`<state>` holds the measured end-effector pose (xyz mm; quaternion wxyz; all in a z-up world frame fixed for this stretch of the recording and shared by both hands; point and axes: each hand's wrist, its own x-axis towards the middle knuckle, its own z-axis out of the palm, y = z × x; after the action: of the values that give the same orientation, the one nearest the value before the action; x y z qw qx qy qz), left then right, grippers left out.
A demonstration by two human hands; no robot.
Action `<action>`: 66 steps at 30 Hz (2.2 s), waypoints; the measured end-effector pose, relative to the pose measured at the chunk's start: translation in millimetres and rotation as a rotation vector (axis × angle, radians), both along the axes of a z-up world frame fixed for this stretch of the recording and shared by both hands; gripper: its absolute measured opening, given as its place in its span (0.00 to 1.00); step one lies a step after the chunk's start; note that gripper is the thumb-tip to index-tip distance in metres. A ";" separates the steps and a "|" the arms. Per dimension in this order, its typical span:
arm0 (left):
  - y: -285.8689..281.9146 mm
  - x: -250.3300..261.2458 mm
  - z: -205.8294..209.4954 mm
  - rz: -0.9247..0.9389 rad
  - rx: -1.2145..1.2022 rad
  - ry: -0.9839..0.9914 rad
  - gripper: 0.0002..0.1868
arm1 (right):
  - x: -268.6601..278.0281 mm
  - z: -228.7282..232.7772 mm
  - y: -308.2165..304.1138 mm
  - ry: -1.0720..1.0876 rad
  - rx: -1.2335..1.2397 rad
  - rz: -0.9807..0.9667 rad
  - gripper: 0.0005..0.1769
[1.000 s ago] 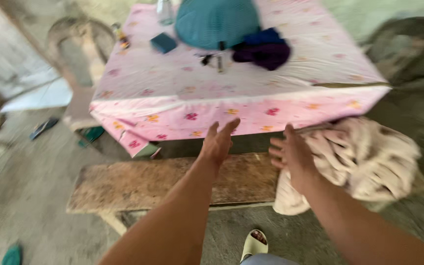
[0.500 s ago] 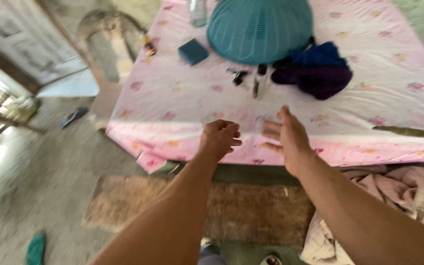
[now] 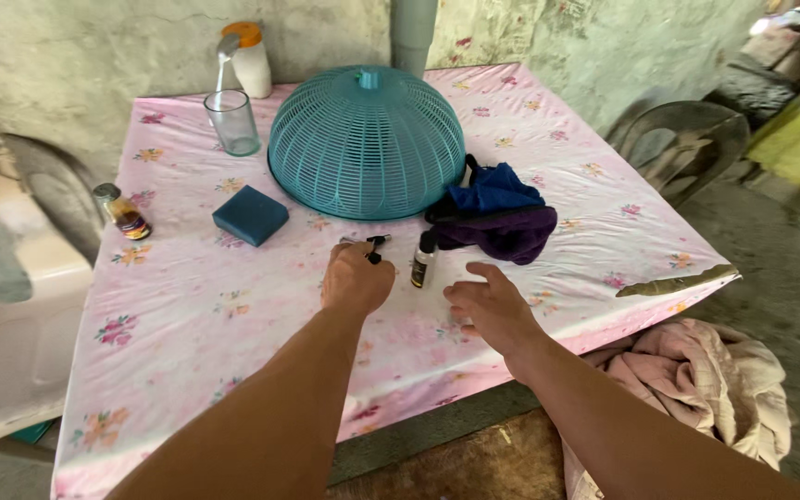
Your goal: The person gathers various items from a table, including cloths, spray cans, gloves, and a small electronic device, and places them into the under-seat storage compartment of a motorcycle. The person repeatedly walks between the table and the motorcycle to transfer the items.
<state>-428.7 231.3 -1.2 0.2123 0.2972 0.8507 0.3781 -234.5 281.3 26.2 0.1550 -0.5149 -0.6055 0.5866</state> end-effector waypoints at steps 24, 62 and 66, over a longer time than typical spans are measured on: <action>-15.1 -156.7 -2.7 0.209 -0.301 0.282 0.45 | -68.2 -21.0 10.0 -0.262 0.413 -0.174 0.29; -2.9 88.6 -3.0 -0.259 0.600 -1.431 0.37 | 90.7 32.5 30.4 0.825 -0.417 -0.517 0.14; -19.3 150.8 0.6 -0.451 0.538 -1.907 0.39 | 153.8 25.7 -22.6 0.712 -0.366 -0.731 0.15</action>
<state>-277.9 212.0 -0.6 0.7948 0.0630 0.1376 0.5876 -80.7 258.7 51.9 0.4524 -0.4800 -0.1846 0.7286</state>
